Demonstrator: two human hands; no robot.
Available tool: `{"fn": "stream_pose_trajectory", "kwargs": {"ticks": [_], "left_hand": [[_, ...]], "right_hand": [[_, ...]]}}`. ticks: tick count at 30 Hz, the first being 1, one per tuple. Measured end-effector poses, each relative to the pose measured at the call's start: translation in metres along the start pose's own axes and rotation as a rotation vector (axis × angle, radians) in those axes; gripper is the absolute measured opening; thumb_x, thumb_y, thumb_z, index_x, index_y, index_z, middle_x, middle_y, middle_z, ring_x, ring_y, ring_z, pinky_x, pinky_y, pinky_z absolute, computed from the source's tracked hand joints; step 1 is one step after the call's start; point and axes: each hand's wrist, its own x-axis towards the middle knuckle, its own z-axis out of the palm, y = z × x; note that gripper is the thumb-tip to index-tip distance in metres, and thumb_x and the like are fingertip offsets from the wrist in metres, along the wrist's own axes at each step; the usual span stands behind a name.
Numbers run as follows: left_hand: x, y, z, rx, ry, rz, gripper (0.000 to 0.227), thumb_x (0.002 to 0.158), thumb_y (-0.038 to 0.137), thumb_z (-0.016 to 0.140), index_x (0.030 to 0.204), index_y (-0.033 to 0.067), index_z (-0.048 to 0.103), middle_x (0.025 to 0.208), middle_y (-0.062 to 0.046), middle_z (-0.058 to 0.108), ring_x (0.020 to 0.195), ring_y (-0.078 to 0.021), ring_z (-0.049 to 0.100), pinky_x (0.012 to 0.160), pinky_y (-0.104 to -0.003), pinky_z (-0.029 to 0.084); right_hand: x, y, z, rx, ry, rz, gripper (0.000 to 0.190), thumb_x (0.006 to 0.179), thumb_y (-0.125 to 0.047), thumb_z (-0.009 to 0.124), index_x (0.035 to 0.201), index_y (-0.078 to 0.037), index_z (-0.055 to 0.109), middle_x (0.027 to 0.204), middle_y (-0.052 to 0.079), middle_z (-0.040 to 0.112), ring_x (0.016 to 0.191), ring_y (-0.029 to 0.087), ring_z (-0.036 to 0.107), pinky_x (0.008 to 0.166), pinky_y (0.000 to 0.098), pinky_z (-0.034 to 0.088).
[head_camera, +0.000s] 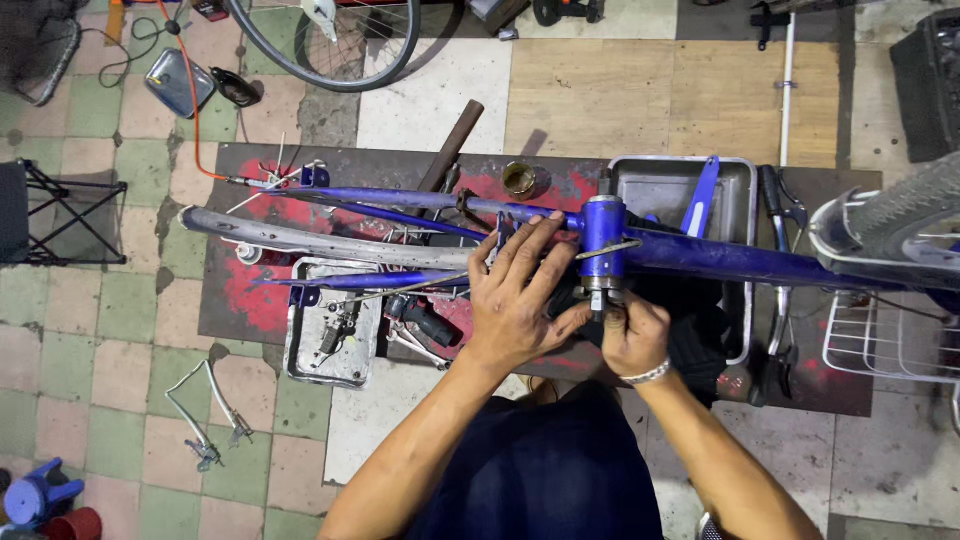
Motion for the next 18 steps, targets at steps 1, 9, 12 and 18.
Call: {"fn": "stream_pose_trajectory", "kwargs": {"ticks": [1,9,12,18], "left_hand": [[-0.001,-0.001,-0.001,0.000,-0.009,0.003,0.065,0.092,0.062,0.067,0.135,0.0130,0.064,0.152,-0.010,0.057,0.139,-0.0271,0.057,0.117,-0.053,0.035],[-0.001,0.003,-0.002,0.007,0.008,-0.010,0.063,0.090,0.062,0.070,0.130,0.0132,0.066,0.149,-0.009,0.058,0.136,-0.0263,0.058,0.116,-0.051,0.036],[-0.002,0.004,-0.001,0.000,0.008,-0.013,0.064,0.090,0.061,0.069,0.131,0.0125,0.066,0.149,-0.010,0.059,0.137,-0.0267,0.058,0.116,-0.051,0.035],[-0.003,0.003,-0.001,0.004,-0.003,-0.022,0.062,0.090,0.062,0.069,0.130,0.0133,0.066,0.148,-0.009,0.060,0.137,-0.0268,0.058,0.116,-0.051,0.034]], "right_hand": [[-0.003,0.002,0.005,0.017,0.008,0.002,0.029,0.104,-0.023,0.059,0.107,0.005,0.067,0.089,0.019,0.071,0.077,0.034,0.072,0.069,0.0396,0.056],[0.009,-0.012,-0.051,-0.260,-0.146,0.071,0.022,0.098,-0.020,0.069,0.087,-0.001,0.064,0.076,0.017,0.065,0.067,0.035,0.066,0.060,0.0411,0.049],[0.023,-0.029,-0.070,-0.350,-0.215,0.058,0.021,0.096,-0.021,0.071,0.086,-0.004,0.063,0.077,0.013,0.065,0.067,0.035,0.064,0.059,0.0410,0.048],[0.048,-0.049,-0.087,-0.511,-0.328,0.067,0.028,0.092,-0.031,0.074,0.085,-0.005,0.067,0.071,0.008,0.065,0.057,0.029,0.063,0.052,0.0399,0.046]]}}
